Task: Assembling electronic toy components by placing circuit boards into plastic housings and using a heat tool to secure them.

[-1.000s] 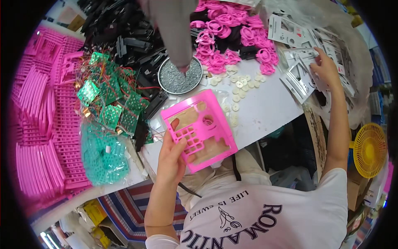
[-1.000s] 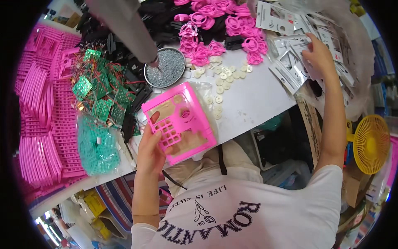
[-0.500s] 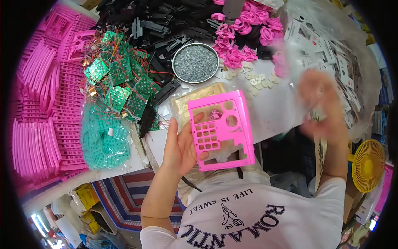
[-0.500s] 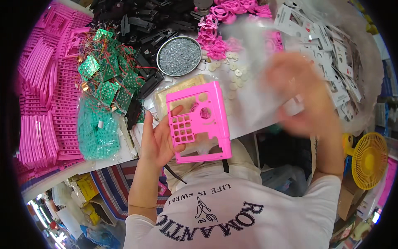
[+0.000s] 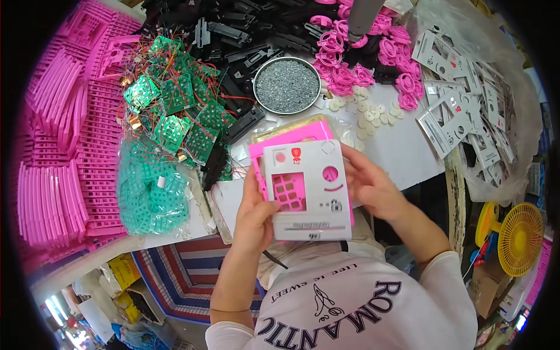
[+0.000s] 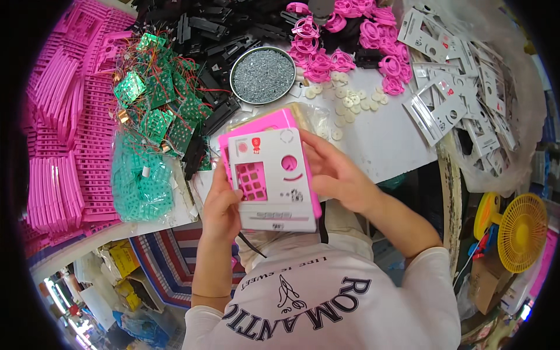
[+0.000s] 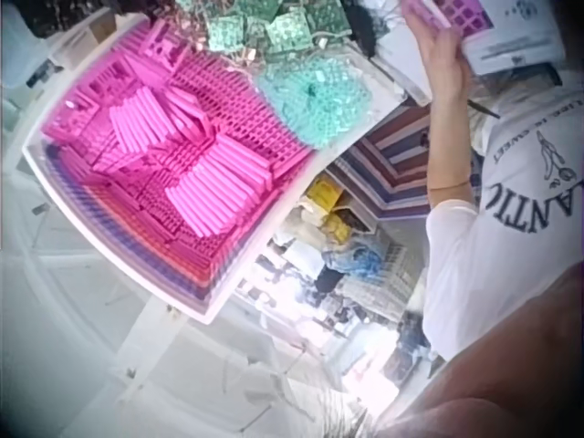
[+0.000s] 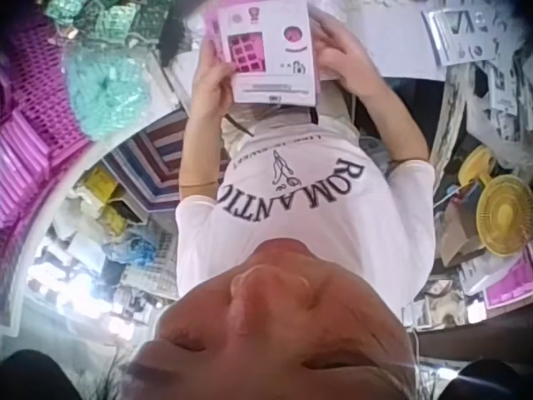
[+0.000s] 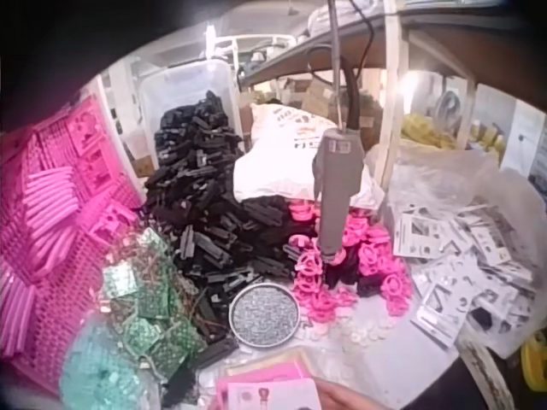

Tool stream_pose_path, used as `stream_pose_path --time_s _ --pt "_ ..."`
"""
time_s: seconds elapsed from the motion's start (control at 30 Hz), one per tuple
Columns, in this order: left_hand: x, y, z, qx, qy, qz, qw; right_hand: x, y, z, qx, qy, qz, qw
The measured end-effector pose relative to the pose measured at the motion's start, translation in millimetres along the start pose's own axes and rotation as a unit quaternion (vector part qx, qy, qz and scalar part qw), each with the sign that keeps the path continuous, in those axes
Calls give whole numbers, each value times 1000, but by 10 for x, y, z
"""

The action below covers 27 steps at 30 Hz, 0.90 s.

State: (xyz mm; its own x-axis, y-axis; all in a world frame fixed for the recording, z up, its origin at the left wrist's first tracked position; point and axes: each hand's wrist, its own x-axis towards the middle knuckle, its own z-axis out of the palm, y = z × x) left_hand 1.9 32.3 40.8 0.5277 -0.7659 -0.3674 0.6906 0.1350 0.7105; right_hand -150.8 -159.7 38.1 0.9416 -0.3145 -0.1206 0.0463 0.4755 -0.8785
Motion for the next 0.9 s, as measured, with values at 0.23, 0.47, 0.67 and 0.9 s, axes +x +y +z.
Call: stream_pose_path --time_s 0.23,0.47,0.67,0.9 --pt "-25 -206 146 212 74 250 942 98 151 339 24 25 -55 998" --pt "-71 -313 19 276 100 262 920 99 224 304 -92 -10 -73 993" --pt "-42 -342 55 230 99 262 932 121 242 366 -77 -24 -103 991" --pt "-28 -421 -27 236 112 258 930 108 216 319 -179 -28 -105 978"
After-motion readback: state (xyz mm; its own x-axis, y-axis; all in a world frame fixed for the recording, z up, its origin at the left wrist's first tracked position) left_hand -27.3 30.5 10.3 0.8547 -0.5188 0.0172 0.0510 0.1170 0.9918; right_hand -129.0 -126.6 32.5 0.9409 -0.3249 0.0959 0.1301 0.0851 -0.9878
